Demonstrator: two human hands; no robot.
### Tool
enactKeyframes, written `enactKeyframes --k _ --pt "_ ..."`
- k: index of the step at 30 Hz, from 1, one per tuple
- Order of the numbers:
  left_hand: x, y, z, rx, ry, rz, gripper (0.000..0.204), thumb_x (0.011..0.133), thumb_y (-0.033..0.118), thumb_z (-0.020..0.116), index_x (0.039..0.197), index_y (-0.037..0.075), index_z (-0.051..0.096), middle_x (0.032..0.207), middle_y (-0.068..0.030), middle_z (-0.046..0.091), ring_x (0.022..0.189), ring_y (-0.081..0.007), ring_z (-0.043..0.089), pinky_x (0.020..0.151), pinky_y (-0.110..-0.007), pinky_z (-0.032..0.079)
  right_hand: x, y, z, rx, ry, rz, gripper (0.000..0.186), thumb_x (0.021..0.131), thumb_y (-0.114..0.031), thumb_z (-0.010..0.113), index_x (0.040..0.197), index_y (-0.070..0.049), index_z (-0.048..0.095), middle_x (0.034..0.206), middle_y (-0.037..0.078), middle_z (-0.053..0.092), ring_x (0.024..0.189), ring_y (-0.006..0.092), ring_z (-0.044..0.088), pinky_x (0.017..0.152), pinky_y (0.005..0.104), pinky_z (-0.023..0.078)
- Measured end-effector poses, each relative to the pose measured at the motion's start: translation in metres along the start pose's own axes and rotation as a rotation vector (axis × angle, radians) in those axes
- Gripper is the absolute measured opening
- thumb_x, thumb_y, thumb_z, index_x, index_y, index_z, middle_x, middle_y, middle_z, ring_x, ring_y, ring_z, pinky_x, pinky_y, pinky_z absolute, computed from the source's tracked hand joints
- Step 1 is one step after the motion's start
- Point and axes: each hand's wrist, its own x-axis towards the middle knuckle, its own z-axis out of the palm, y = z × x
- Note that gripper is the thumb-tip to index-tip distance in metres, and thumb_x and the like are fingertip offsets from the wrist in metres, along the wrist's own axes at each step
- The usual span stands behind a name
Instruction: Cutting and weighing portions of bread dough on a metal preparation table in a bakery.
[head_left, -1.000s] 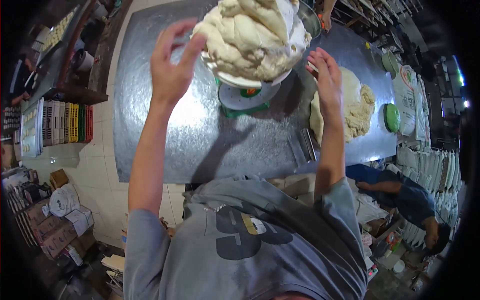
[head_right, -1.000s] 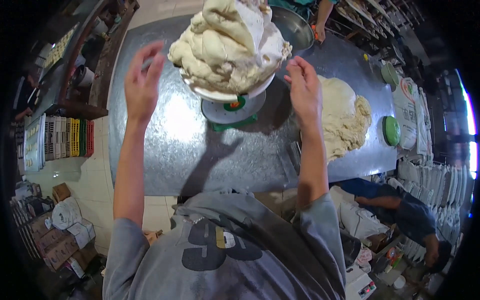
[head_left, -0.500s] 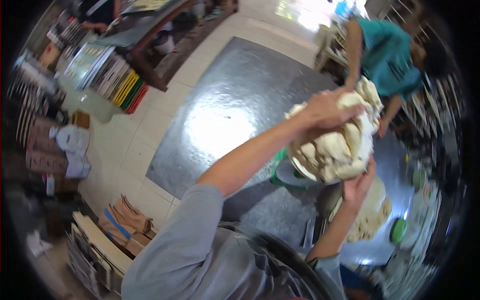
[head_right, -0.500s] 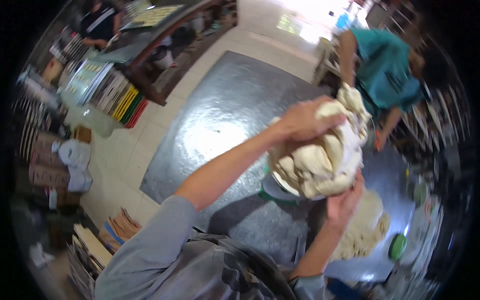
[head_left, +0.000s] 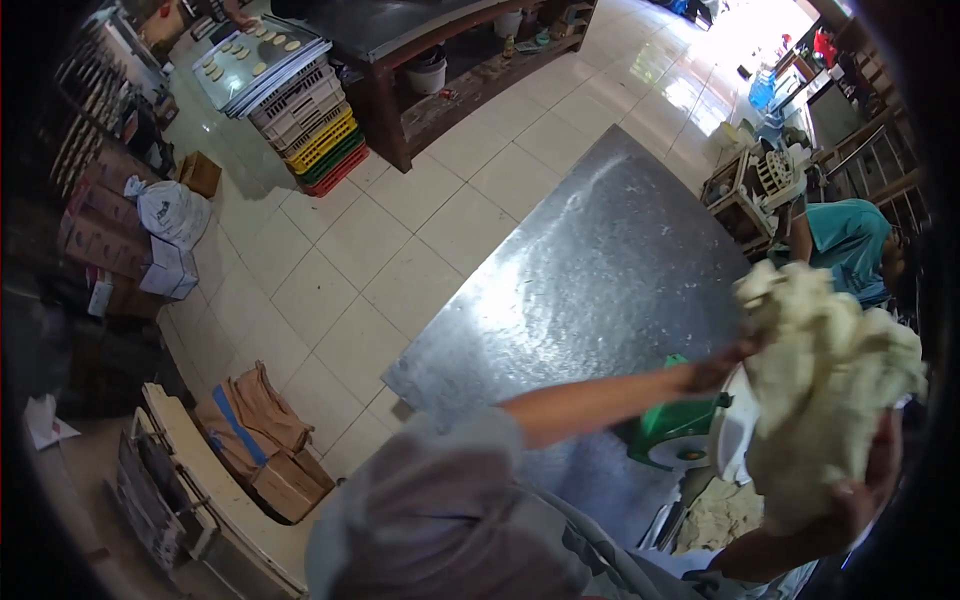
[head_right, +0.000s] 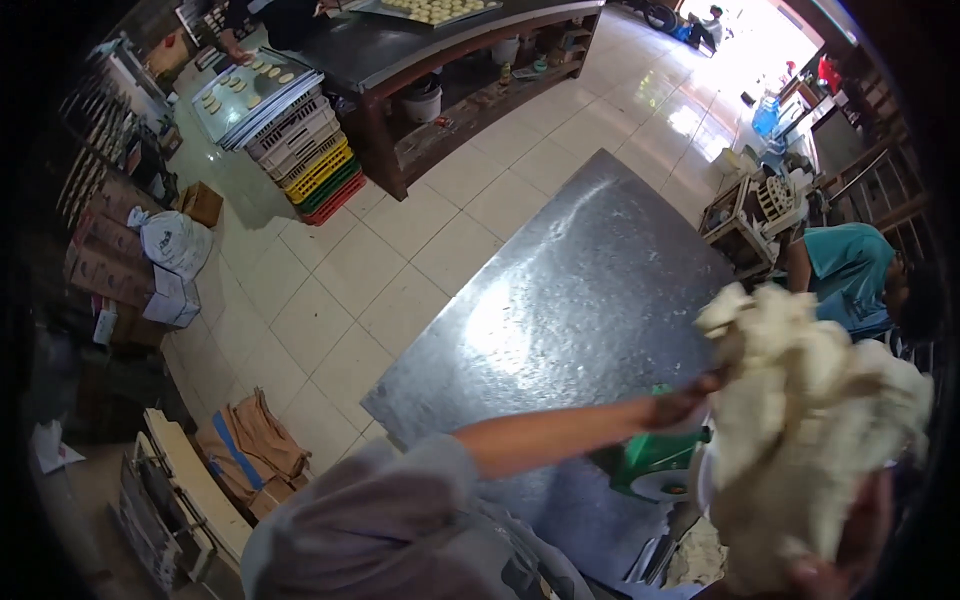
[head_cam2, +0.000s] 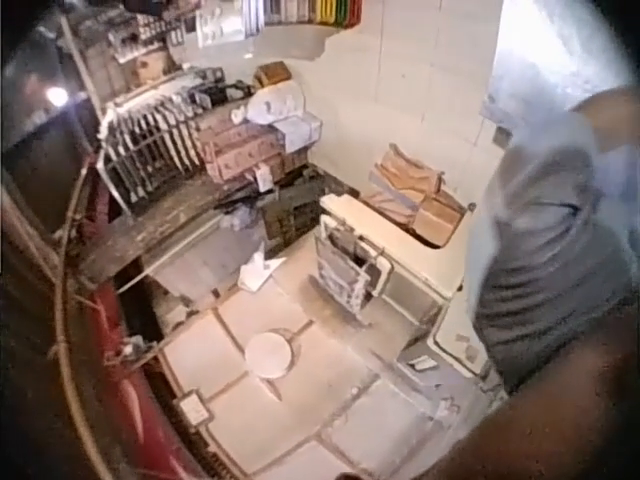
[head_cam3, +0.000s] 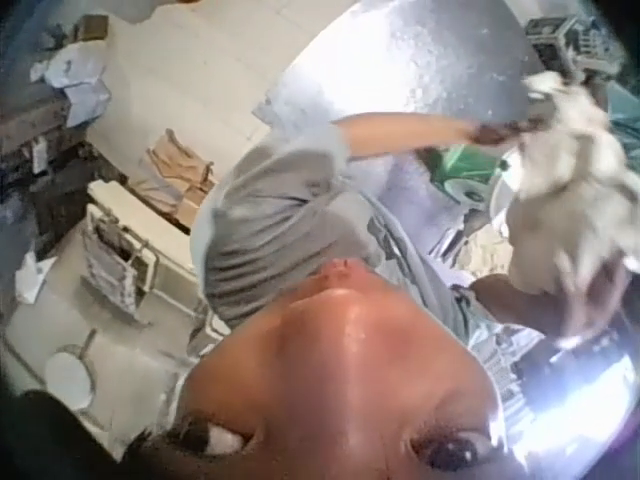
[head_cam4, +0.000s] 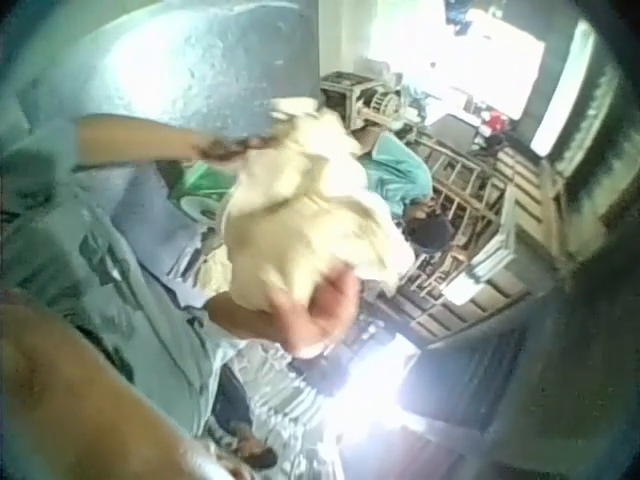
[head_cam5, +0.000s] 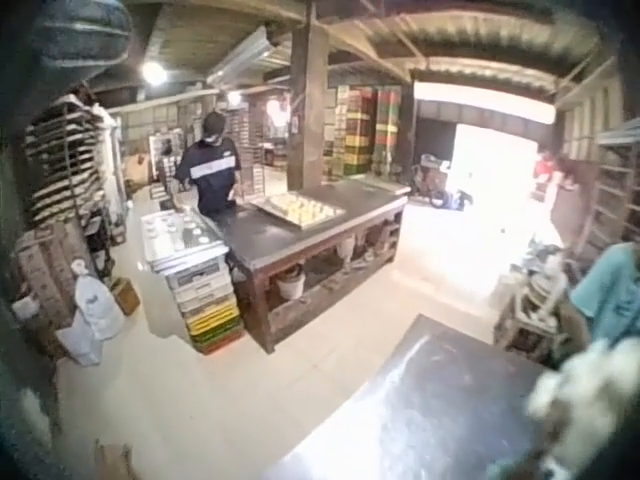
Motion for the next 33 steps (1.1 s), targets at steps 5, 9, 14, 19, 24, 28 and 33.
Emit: enactKeyframes --k 5,9,14,19,24,28,33 --pt "-0.263 0.139 -0.024 1.303 1.396 0.211 0.042 0.095 0.022 0.06 0.131 0.005 0.047 0.118 -0.0094 0.058 0.111 -0.0163 0.054 0.094 -0.029 0.044 -0.033 0.12 0.209 -0.282 -0.649 0.504 0.039 0.076 -0.01 0.07 0.11 -0.006 0.053 0.072 0.002 0.054 0.062 0.0144 0.056 0.054 0.0294 0.043" --pt "-0.33 0.176 0.027 1.429 1.463 -0.053 0.031 0.098 0.024 0.054 0.121 0.003 0.055 0.11 -0.0104 0.061 0.096 -0.0166 0.06 0.087 -0.028 0.046 -0.165 0.244 0.293 -0.438 -1.068 0.064 0.039 0.084 -0.016 0.065 0.118 0.0 0.054 0.102 0.021 0.061 0.091 0.0342 0.061 0.079 0.0427 0.049" --pt "-0.258 0.173 0.052 2.222 0.786 -0.072 0.067 0.081 0.046 0.068 0.133 0.007 0.05 0.135 -0.0209 0.045 0.124 -0.0403 0.042 0.104 -0.05 0.032 -0.148 0.198 0.287 -0.679 0.092 0.35 0.041 0.094 -0.024 0.054 0.129 -0.004 0.051 0.136 0.021 0.047 0.125 0.0404 0.044 0.103 0.0505 0.034" --pt "-0.207 0.15 -0.009 2.669 0.368 -0.216 0.085 0.079 0.065 0.058 0.146 0.016 0.038 0.144 -0.0248 0.036 0.128 -0.0459 0.037 0.103 -0.06 0.026 -0.137 0.279 0.267 -1.143 0.166 0.593 0.052 0.1 -0.036 0.037 0.144 -0.008 0.036 0.148 0.02 0.033 0.137 0.04 0.027 0.11 0.0515 0.022" --pt "-0.161 0.159 -0.056 2.439 0.487 -0.707 0.083 0.077 0.072 0.054 0.14 0.018 0.046 0.135 -0.0219 0.047 0.122 -0.0393 0.045 0.097 -0.055 0.034 -0.097 0.309 0.247 -0.933 0.226 0.787 0.05 0.099 -0.041 0.04 0.141 -0.015 0.043 0.141 0.01 0.046 0.131 0.0321 0.039 0.106 0.0484 0.029" --pt "-0.108 0.173 -0.1 2.316 0.597 -0.806 0.059 0.083 0.061 0.052 0.103 0.009 0.069 0.102 -0.0201 0.066 0.097 -0.0381 0.063 0.085 -0.048 0.048 -0.042 0.364 0.228 -0.888 0.328 0.766 0.035 0.096 -0.039 0.046 0.112 -0.013 0.064 0.108 0.011 0.066 0.106 0.0337 0.058 0.093 0.0496 0.039" --pt "-0.055 0.185 -0.153 2.356 0.605 -0.924 0.045 0.083 0.048 0.055 0.092 0.008 0.073 0.084 -0.0212 0.069 0.081 -0.0381 0.067 0.076 -0.047 0.053 0.028 0.405 0.203 -0.874 0.221 1.045 0.047 0.087 -0.052 0.051 0.096 -0.011 0.073 0.098 0.017 0.069 0.097 0.0367 0.063 0.092 0.0511 0.039"
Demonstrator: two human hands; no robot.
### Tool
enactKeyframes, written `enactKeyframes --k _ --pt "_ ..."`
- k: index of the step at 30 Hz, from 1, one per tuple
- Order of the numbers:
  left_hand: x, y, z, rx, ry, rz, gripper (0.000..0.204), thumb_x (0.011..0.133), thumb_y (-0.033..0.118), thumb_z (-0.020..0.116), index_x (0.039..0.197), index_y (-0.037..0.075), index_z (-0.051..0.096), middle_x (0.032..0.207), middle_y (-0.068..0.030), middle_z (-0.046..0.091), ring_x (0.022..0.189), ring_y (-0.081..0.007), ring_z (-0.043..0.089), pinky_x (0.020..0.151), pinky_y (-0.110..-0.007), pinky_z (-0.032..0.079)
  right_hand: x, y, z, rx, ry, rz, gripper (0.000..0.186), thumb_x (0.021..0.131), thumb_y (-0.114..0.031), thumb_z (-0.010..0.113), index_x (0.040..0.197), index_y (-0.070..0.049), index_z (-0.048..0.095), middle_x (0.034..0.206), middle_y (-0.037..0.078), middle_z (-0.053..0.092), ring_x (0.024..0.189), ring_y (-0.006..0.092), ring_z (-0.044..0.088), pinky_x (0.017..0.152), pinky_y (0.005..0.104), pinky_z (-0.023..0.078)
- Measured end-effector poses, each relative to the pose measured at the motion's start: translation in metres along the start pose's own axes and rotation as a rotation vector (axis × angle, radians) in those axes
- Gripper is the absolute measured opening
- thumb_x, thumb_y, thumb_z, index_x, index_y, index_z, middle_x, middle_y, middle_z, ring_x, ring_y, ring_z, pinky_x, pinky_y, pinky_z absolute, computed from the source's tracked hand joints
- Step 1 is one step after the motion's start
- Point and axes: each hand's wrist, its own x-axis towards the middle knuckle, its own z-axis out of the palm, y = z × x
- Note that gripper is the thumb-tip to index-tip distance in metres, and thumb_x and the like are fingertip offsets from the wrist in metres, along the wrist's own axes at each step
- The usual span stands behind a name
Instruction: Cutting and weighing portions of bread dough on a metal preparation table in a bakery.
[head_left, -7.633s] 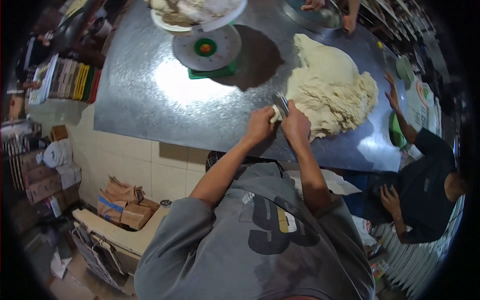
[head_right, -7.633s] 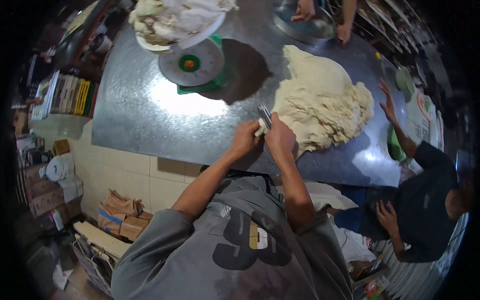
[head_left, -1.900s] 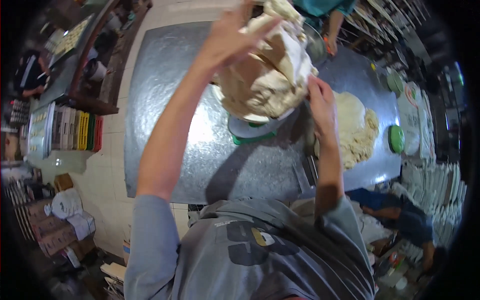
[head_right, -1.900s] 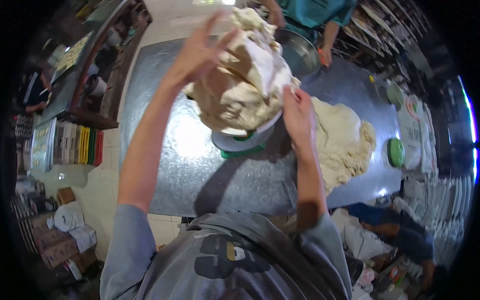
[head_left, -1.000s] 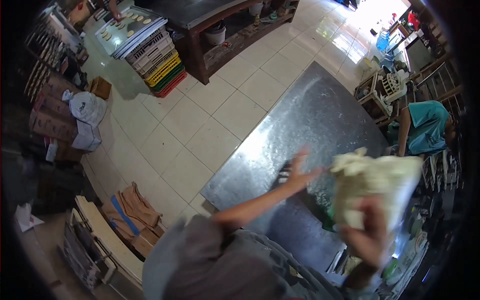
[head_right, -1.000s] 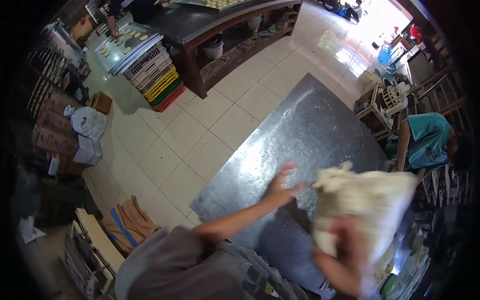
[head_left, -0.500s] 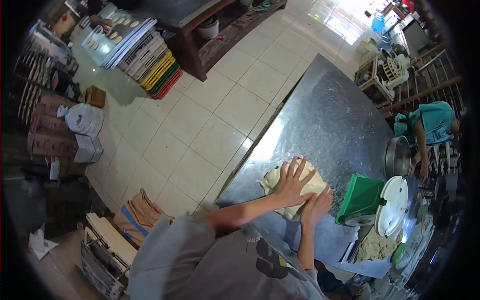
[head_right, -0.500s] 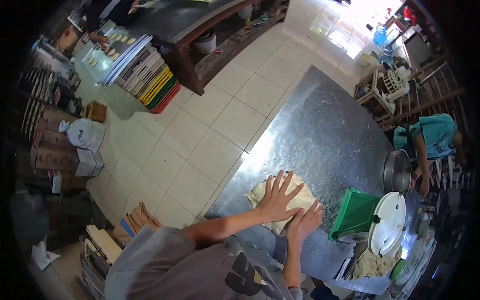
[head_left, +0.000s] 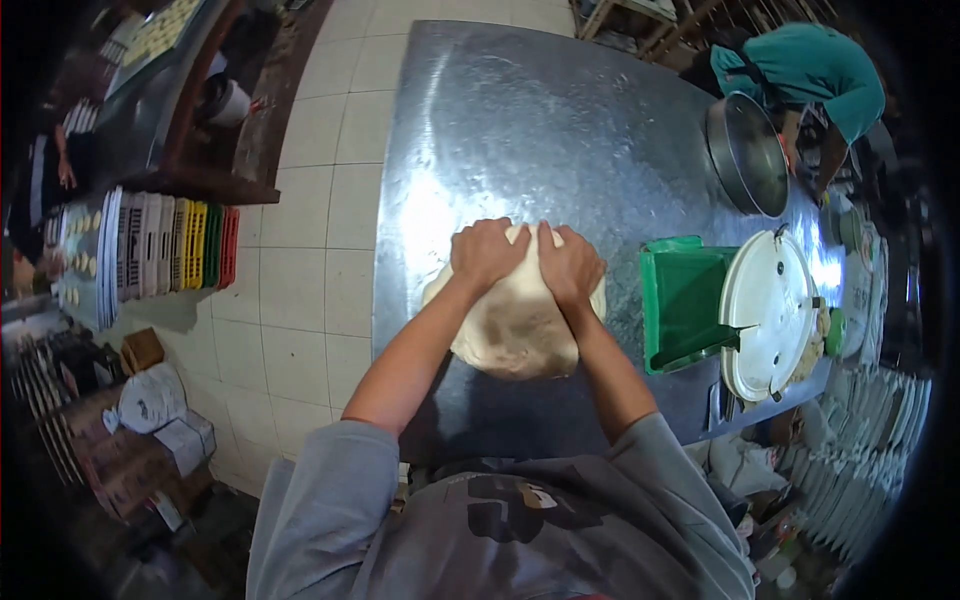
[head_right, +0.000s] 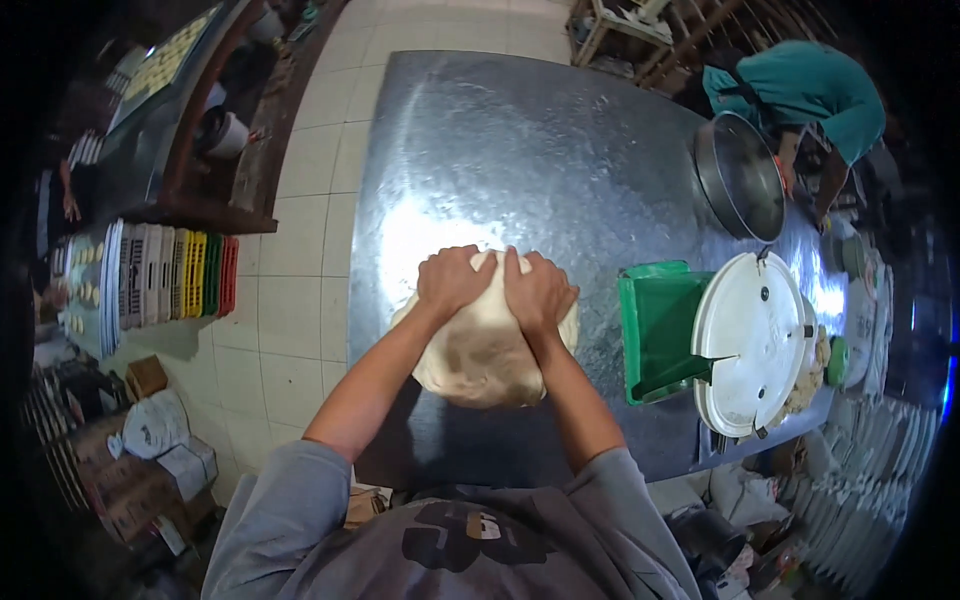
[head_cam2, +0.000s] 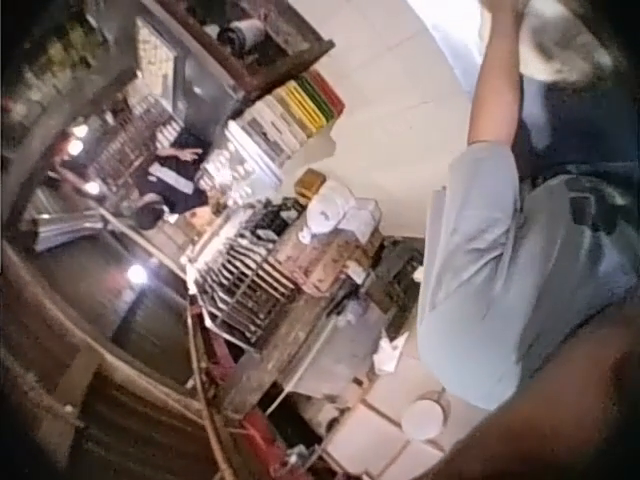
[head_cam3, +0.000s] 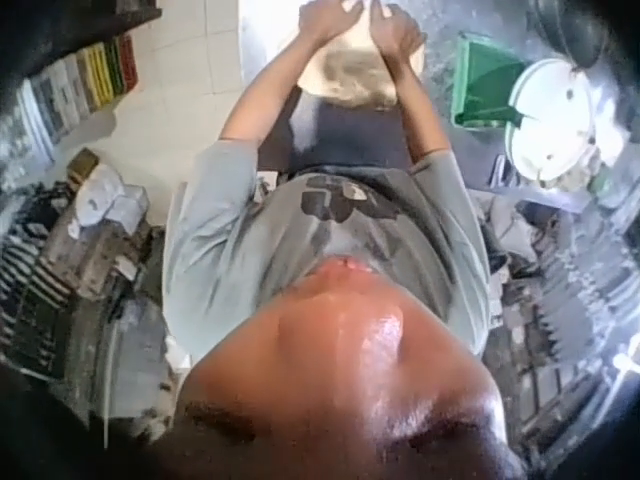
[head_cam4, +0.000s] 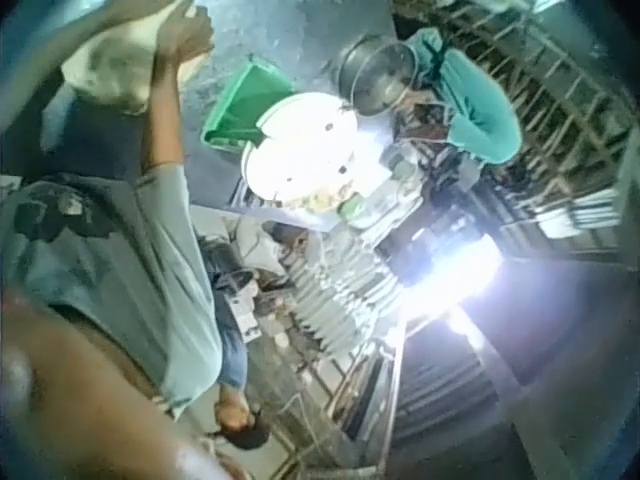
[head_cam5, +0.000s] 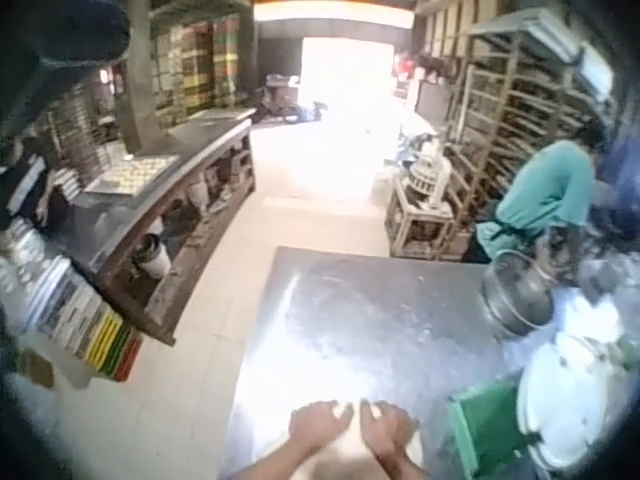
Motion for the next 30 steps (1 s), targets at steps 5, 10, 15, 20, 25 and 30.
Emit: enactKeyframes --k 5,10,15,20,25,30 --pt "0.021 0.007 0.012 0.058 0.01 0.003 0.046 0.083 0.049 0.055 0.089 0.009 0.075 0.08 -0.0196 0.07 0.077 -0.0382 0.068 0.072 -0.046 0.053 0.032 0.006 0.005 0.039 -0.06 0.045 0.052 0.085 -0.055 0.051 0.099 -0.01 0.074 0.099 0.021 0.069 0.101 0.0366 0.064 0.094 0.049 0.039" --pt "0.019 -0.014 0.018 0.101 0.107 0.063 0.051 0.085 0.05 0.048 0.092 0.006 0.074 0.091 -0.0226 0.069 0.089 -0.0381 0.066 0.079 -0.046 0.052 0.025 0.004 0.006 0.037 -0.032 -0.077 0.059 0.085 -0.057 0.049 0.104 -0.007 0.072 0.102 0.022 0.068 0.102 0.0376 0.064 0.094 0.0442 0.044" --pt "-0.13 -0.038 -0.007 -0.081 -0.423 0.062 0.072 0.091 0.064 0.038 0.091 0.001 0.071 0.082 -0.025 0.067 0.082 -0.0415 0.066 0.079 -0.047 0.052 -0.112 0.069 -0.028 0.018 -0.169 -0.311 0.051 0.086 -0.056 0.057 0.103 -0.01 0.069 0.099 0.018 0.069 0.093 0.0362 0.066 0.08 0.0503 0.05" --pt "-0.342 -0.042 0.019 -0.218 -0.158 0.194 0.039 0.091 0.041 0.052 0.102 0.008 0.07 0.077 -0.0177 0.066 0.074 -0.0375 0.065 0.07 -0.047 0.051 -0.295 0.156 -0.045 0.165 -0.113 -0.634 0.044 0.078 -0.048 0.071 0.092 -0.006 0.068 0.083 0.013 0.068 0.08 0.0299 0.067 0.069 0.0435 0.051" --pt "-0.248 -0.018 -0.003 -0.309 -0.282 -0.032 0.065 0.095 0.054 0.039 0.09 -0.003 0.071 0.091 -0.0317 0.064 0.092 -0.0433 0.064 0.083 -0.047 0.049 -0.205 0.106 -0.071 0.241 -0.354 -0.203 0.068 0.084 -0.065 0.054 0.083 0.001 0.071 0.078 0.025 0.067 0.077 0.0412 0.066 0.073 0.0475 0.051" --pt "-0.243 0.126 -0.201 -0.383 0.176 0.421 0.056 0.094 0.045 0.048 0.073 -0.004 0.063 0.065 -0.0245 0.06 0.06 -0.0329 0.063 0.059 -0.044 0.046 -0.185 -0.011 -0.275 0.467 -0.092 -0.669 0.054 0.091 -0.052 0.053 0.085 -0.001 0.071 0.067 0.014 0.064 0.063 0.0243 0.061 0.063 0.0379 0.048"
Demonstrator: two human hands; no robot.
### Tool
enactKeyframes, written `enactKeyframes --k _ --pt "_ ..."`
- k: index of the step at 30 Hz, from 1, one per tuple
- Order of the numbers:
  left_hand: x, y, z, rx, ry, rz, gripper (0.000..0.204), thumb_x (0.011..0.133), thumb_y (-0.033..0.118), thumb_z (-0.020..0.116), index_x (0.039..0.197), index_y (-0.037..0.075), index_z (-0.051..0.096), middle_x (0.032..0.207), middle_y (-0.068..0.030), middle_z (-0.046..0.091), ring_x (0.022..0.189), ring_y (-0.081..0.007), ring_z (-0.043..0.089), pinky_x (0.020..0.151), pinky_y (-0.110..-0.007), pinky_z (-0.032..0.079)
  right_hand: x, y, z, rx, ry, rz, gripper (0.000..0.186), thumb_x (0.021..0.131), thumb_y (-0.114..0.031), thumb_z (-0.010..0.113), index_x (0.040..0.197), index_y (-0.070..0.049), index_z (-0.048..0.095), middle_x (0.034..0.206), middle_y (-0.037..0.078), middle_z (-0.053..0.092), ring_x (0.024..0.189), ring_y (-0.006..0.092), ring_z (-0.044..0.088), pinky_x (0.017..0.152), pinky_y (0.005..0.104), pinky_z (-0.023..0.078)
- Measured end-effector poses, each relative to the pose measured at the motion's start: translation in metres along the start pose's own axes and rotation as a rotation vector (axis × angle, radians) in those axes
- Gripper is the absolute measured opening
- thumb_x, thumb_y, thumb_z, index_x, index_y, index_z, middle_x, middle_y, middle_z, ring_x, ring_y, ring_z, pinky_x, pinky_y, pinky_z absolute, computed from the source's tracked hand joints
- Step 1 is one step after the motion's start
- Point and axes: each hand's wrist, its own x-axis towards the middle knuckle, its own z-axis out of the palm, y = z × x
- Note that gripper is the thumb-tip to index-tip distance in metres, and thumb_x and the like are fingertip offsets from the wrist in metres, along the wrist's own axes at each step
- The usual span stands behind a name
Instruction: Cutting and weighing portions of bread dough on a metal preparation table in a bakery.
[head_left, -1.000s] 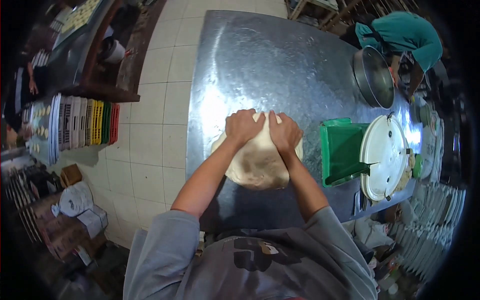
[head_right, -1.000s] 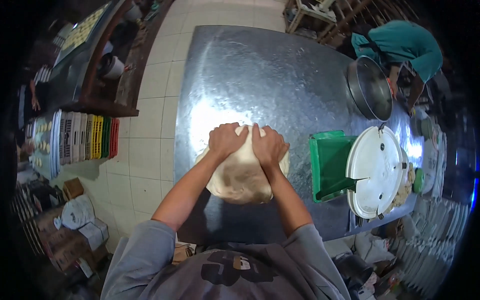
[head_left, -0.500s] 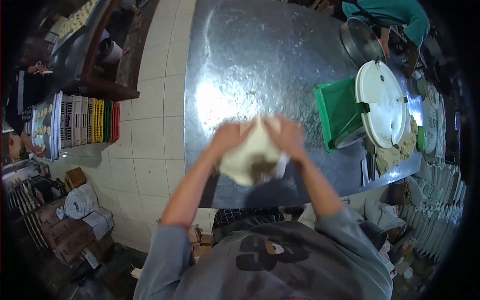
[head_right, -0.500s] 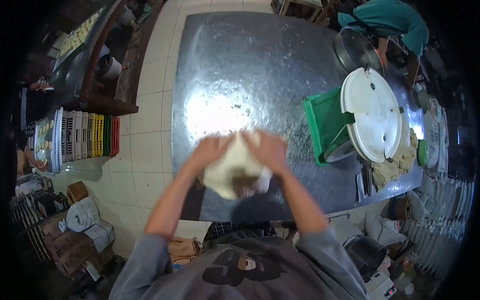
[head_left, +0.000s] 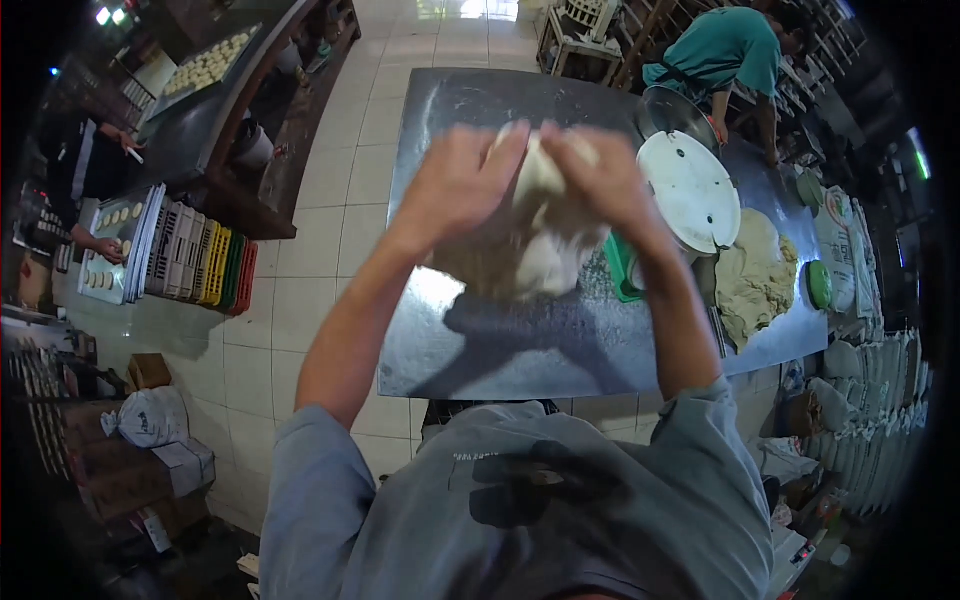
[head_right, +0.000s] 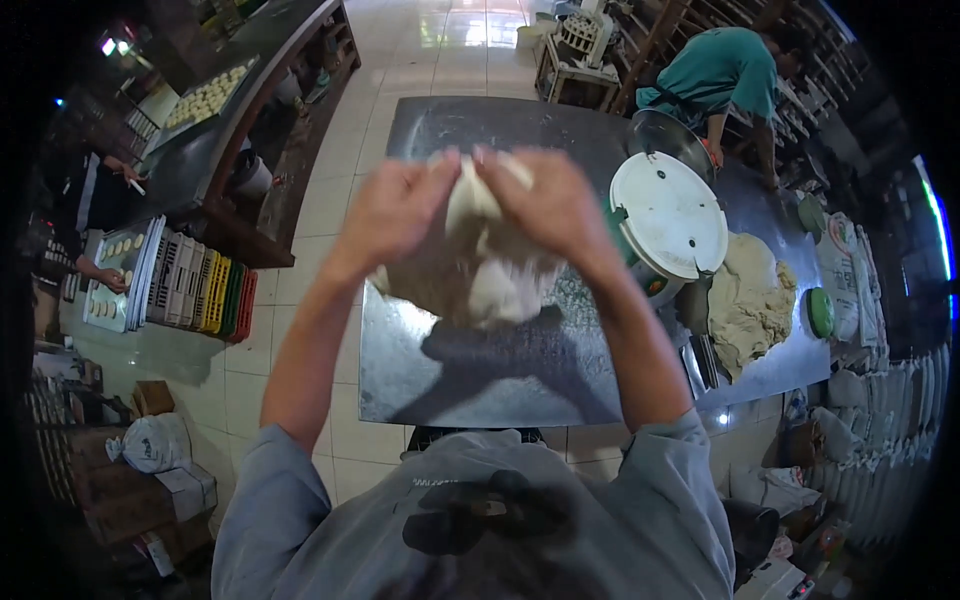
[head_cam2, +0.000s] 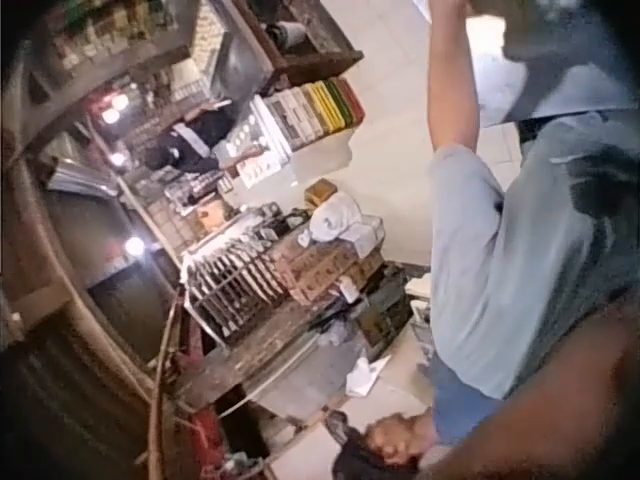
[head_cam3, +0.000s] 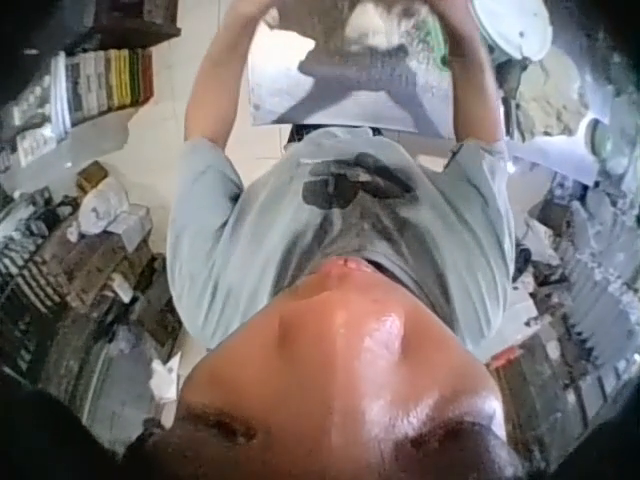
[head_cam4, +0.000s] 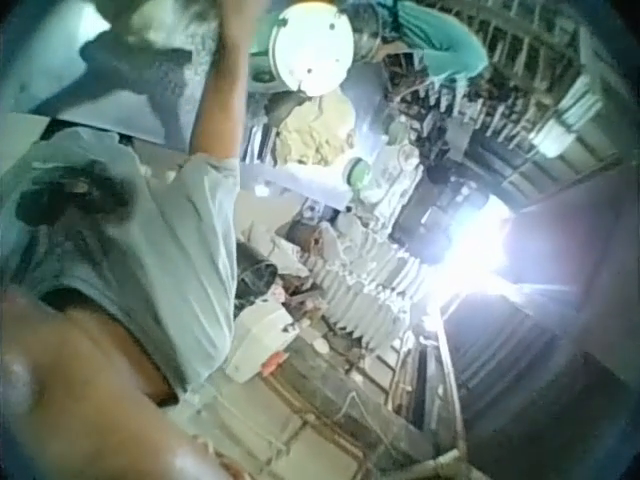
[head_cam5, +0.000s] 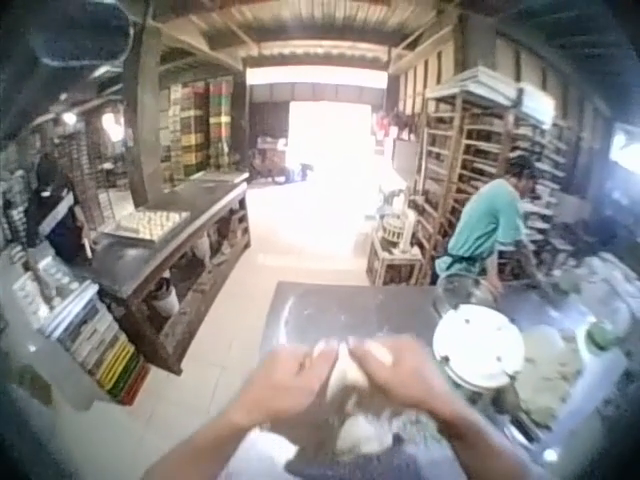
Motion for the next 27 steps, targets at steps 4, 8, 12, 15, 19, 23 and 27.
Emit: enactKeyframes --k 4,8,12,15,19,23,27 --pt "-0.01 0.067 -0.023 0.1 0.26 0.466 0.05 0.094 0.045 0.05 0.072 0.002 0.063 0.061 -0.0164 0.06 0.055 -0.0331 0.061 0.055 -0.042 0.046 -0.019 -0.058 -0.044 0.177 0.26 -0.277 0.035 0.092 -0.038 0.062 0.089 -0.004 0.07 0.067 0.004 0.064 0.062 0.0072 0.056 0.056 0.0255 0.044" --pt "-0.036 -0.053 0.041 0.416 0.461 0.704 0.04 0.091 0.035 0.061 0.064 0.007 0.051 0.057 -0.0123 0.051 0.052 -0.0308 0.052 0.049 -0.042 0.041 -0.047 0.04 0.028 -0.356 0.478 -0.56 0.037 0.082 -0.042 0.07 0.082 -0.006 0.066 0.074 0.013 0.062 0.069 0.0355 0.058 0.065 0.0431 0.045" --pt "-0.167 -0.16 0.126 0.261 -0.11 0.042 0.044 0.092 0.038 0.057 0.065 0.002 0.059 0.062 -0.0186 0.059 0.057 -0.0365 0.058 0.054 -0.046 0.046 -0.171 0.142 0.12 -0.314 -0.181 0.002 0.044 0.09 -0.048 0.057 0.096 -0.006 0.067 0.087 0.018 0.067 0.081 0.0386 0.062 0.075 0.0454 0.049" --pt "-0.22 -0.171 0.116 0.187 -0.456 -0.062 0.049 0.094 0.043 0.052 0.071 0.001 0.063 0.069 -0.0216 0.062 0.065 -0.0389 0.062 0.061 -0.047 0.048 -0.21 0.158 0.113 -0.225 -0.728 0.289 0.045 0.09 -0.05 0.058 0.106 -0.009 0.068 0.096 0.02 0.068 0.09 0.039 0.064 0.081 0.0449 0.049" --pt "-0.132 -0.204 0.085 -0.103 -0.969 -0.164 0.046 0.095 0.047 0.051 0.083 0.007 0.07 0.075 -0.0163 0.066 0.067 -0.0258 0.063 0.067 -0.036 0.05 -0.099 0.187 0.104 -0.107 -1.328 0.097 0.055 0.088 -0.061 0.052 0.11 -0.013 0.068 0.105 0.014 0.069 0.095 0.0299 0.065 0.084 0.0406 0.049" --pt "-0.025 -0.239 0.065 -0.057 -0.681 -0.506 0.039 0.089 0.045 0.063 0.084 0.007 0.071 0.07 -0.0032 0.064 0.069 -0.0098 0.057 0.066 -0.028 0.048 0.018 0.199 0.102 0.056 -0.901 0.26 0.037 0.087 -0.042 0.066 0.108 -0.012 0.068 0.076 0.011 0.066 0.071 0.0192 0.061 0.069 0.0361 0.048" --pt "0.023 -0.257 0.065 0.329 -0.315 -0.397 0.04 0.091 0.044 0.058 0.117 0.013 0.062 0.112 -0.0185 0.061 0.104 -0.0322 0.057 0.088 -0.039 0.046 0.037 0.207 0.113 0.302 0.153 0.122 0.039 0.088 -0.028 0.067 0.12 -0.005 0.06 0.112 0.016 0.064 0.102 0.0238 0.061 0.085 0.037 0.048"
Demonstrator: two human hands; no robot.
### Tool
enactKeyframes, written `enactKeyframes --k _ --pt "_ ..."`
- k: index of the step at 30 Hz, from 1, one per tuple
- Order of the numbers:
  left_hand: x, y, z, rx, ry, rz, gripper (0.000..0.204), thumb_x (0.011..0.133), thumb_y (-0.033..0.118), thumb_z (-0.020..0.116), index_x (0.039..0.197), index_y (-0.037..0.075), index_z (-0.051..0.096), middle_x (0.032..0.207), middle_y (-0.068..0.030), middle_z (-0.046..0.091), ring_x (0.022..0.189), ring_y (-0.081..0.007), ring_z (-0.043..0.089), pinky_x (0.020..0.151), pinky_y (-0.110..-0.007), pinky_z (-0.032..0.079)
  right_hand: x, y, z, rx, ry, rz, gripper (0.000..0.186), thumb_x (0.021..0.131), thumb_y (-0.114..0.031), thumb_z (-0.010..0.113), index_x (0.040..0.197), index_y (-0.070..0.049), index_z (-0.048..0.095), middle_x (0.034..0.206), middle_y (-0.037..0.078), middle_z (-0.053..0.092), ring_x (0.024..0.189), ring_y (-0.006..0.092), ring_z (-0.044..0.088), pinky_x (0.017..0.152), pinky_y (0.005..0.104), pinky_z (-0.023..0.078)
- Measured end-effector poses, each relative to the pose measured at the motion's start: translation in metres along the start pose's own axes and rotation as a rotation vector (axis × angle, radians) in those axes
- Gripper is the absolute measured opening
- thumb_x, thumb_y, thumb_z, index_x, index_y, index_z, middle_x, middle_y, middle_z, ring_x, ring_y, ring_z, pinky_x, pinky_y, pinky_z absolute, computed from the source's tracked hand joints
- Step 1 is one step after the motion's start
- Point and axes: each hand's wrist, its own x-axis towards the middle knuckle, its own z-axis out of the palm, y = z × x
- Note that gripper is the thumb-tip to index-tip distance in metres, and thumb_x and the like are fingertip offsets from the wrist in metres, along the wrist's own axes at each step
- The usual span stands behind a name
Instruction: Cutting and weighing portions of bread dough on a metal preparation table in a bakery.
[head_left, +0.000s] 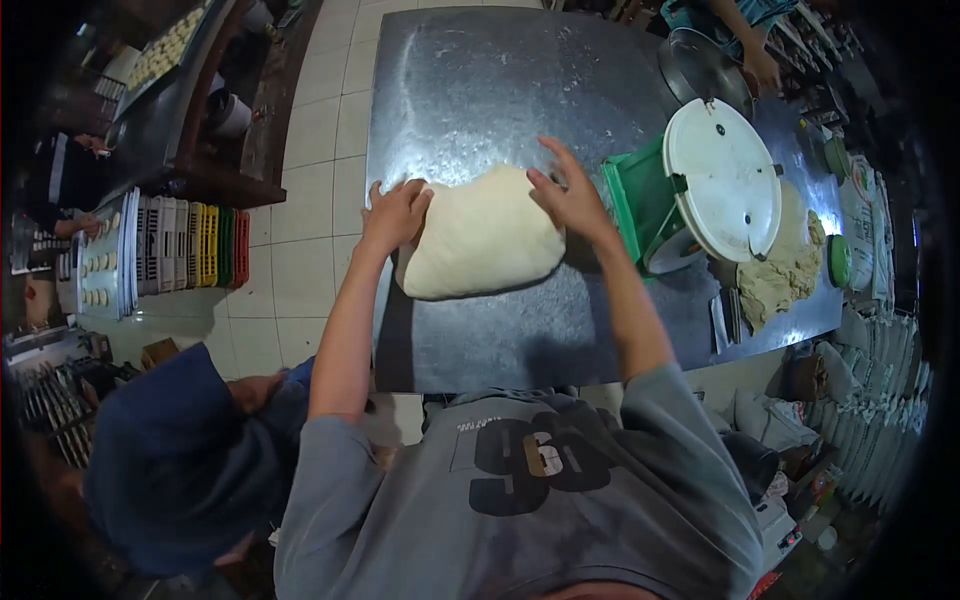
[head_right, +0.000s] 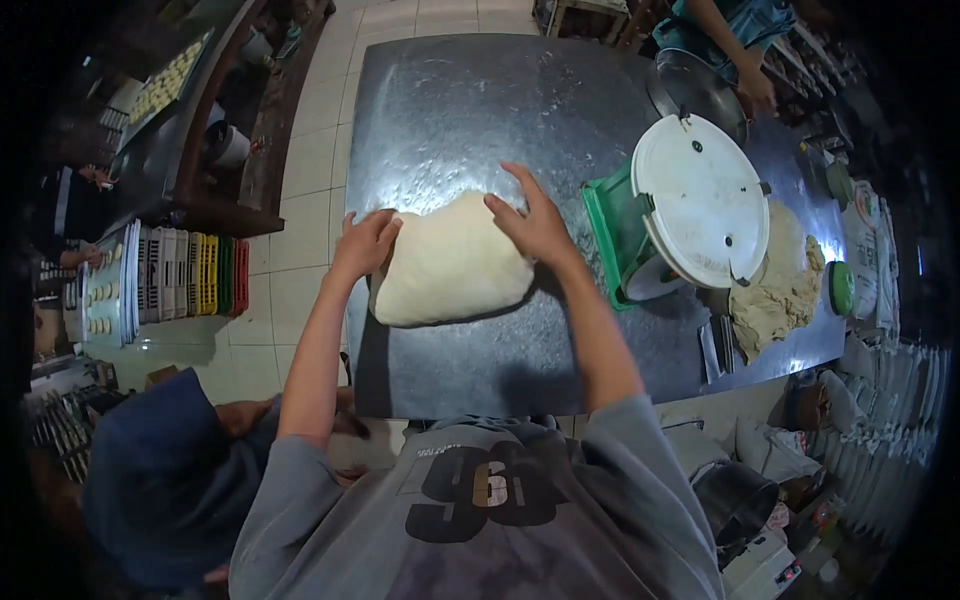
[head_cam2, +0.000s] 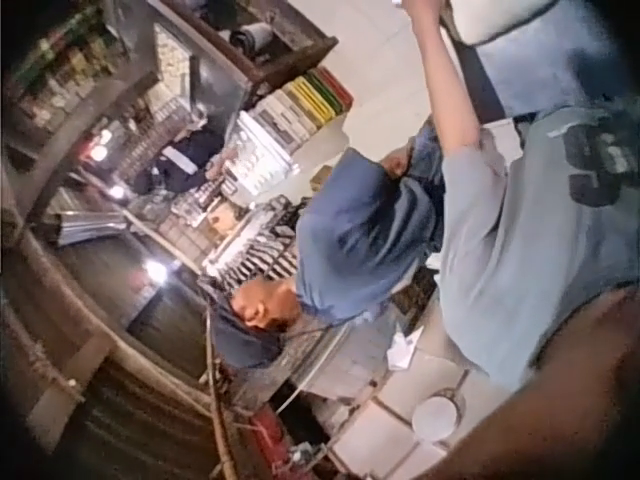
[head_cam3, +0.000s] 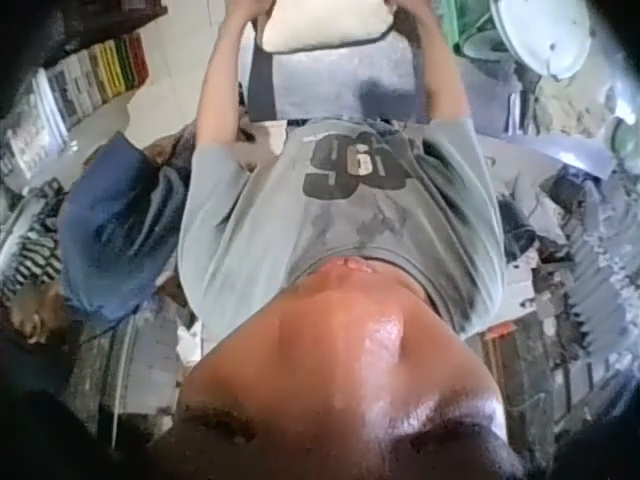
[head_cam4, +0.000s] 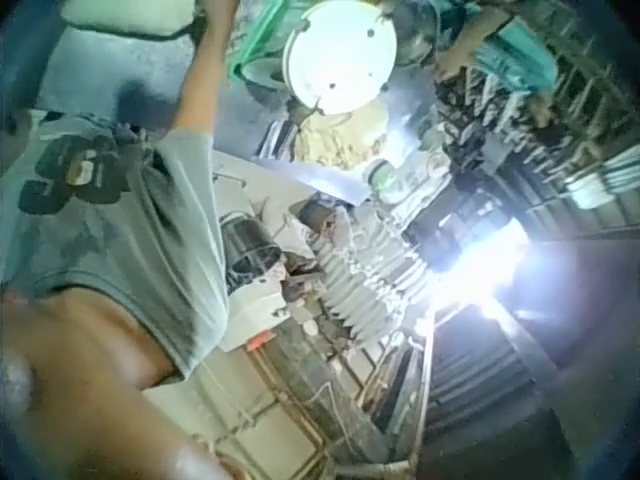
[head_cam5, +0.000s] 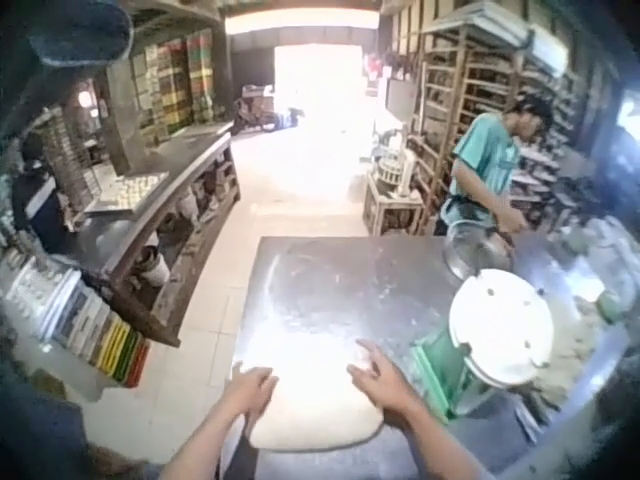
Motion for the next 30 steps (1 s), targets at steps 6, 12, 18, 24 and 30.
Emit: enactKeyframes --k 6,12,18,24,30 --pt "0.067 0.02 0.005 -0.079 0.251 0.195 0.06 0.088 0.051 0.058 0.135 0.012 0.053 0.132 -0.0225 0.053 0.124 -0.0361 0.05 0.1 -0.041 0.044 -0.104 0.087 0.043 0.155 0.391 0.482 0.055 0.092 -0.026 0.065 0.132 0.002 0.041 0.124 0.023 0.053 0.111 0.026 0.055 0.097 0.0363 0.042" --pt "0.137 0.074 0.012 -0.278 -0.284 0.024 0.086 0.07 0.066 0.069 0.128 0.003 0.057 0.119 -0.0212 0.063 0.109 -0.033 0.061 0.094 -0.039 0.048 -0.078 0.065 0.099 0.677 0.581 0.557 0.065 0.093 -0.027 0.064 0.141 -0.002 0.027 0.123 0.011 0.052 0.105 0.0171 0.053 0.094 0.0315 0.041" --pt "0.112 0.089 -0.015 -0.521 -0.508 0.019 0.077 0.07 0.059 0.074 0.112 -0.005 0.066 0.108 -0.0203 0.067 0.1 -0.0277 0.065 0.087 -0.036 0.05 -0.006 0.002 0.071 1.14 0.277 0.459 0.053 0.09 -0.033 0.066 0.131 -0.001 0.051 0.123 0.011 0.059 0.115 0.0205 0.055 0.096 0.0342 0.045" --pt "-0.05 0.173 -0.155 -0.847 0.117 0.656 0.073 0.06 0.042 0.09 0.11 -0.003 0.063 0.101 -0.0097 0.069 0.093 -0.0175 0.066 0.083 -0.031 0.053 0.027 -0.166 0.015 0.633 0.311 -0.454 0.043 0.083 -0.026 0.075 0.11 0.004 0.061 0.102 0.01 0.065 0.09 0.0195 0.062 0.081 0.0323 0.05" --pt "-0.091 0.123 -0.056 -1.004 0.662 0.818 0.081 0.059 0.043 0.091 0.113 -0.007 0.057 0.102 -0.0105 0.068 0.095 -0.0181 0.066 0.082 -0.03 0.053 -0.017 -0.148 -0.006 0.047 0.301 -0.855 0.057 0.066 -0.04 0.082 0.097 0.003 0.063 0.094 0.018 0.062 0.089 0.0366 0.058 0.081 0.0427 0.047"
